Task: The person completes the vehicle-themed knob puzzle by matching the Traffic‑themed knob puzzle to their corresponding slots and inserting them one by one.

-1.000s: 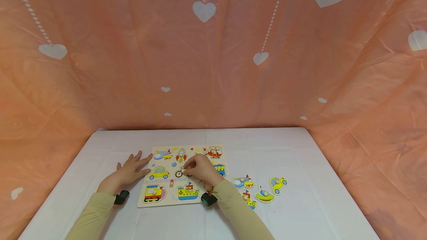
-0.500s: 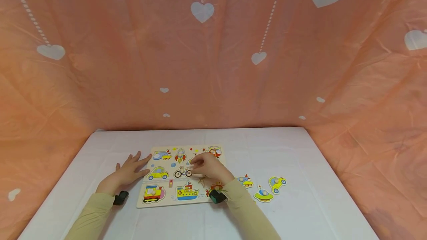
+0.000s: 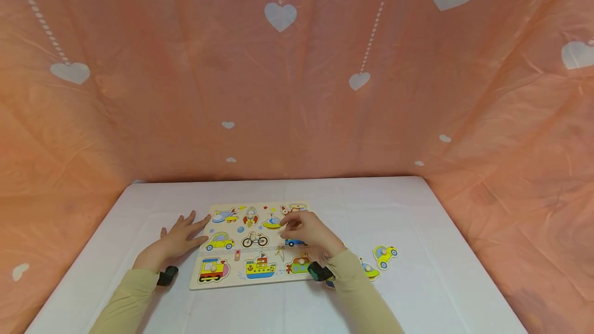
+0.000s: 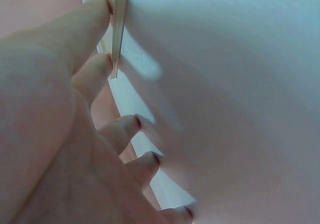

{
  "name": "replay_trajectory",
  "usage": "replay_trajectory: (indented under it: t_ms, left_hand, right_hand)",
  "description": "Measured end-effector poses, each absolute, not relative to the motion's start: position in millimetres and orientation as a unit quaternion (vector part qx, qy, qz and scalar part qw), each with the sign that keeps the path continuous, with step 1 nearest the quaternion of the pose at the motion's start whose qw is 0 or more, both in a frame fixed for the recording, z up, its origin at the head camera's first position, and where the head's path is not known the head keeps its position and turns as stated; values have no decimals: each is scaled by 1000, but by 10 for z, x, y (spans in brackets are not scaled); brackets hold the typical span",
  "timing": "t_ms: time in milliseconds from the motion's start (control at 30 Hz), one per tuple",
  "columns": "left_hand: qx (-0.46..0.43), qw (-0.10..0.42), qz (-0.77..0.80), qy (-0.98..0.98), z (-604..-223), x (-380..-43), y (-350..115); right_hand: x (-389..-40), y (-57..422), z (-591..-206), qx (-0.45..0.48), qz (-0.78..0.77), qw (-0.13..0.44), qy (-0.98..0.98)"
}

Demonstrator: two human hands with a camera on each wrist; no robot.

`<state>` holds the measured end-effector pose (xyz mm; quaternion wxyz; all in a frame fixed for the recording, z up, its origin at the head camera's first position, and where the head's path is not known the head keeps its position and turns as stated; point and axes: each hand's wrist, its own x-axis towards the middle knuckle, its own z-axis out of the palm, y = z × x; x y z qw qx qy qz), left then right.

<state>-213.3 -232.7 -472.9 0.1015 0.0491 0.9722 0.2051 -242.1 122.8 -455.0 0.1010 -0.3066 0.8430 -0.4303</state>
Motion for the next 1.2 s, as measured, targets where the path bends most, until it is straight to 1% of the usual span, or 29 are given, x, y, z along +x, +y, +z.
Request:
replay_trajectory:
  t_ms: [200,500,767,1000,1200]
  left_hand:
    - [48,102,203,973,-4730,-2136,-2310]
    - [48,103,207,972,-4746,-2143,-2313]
    - [48,100,204,973,-4773,-2148,-2331]
    - [53,97,201,973,-4764,-2140,-2333]
    - [53,98,205,972,-4758,-2142,-2335]
  right_hand:
    - [-2384,1443,-4536,-281,-417,86,860]
    - [-2350,1788,-4570,-245,-418,81,871]
    - [-2309,2047,-4594,-225,-437,95,866]
    - [-2135,2138,-4449,-225,-447,105,859]
    - [-2198,2338,-4654,-210,-438,110,867]
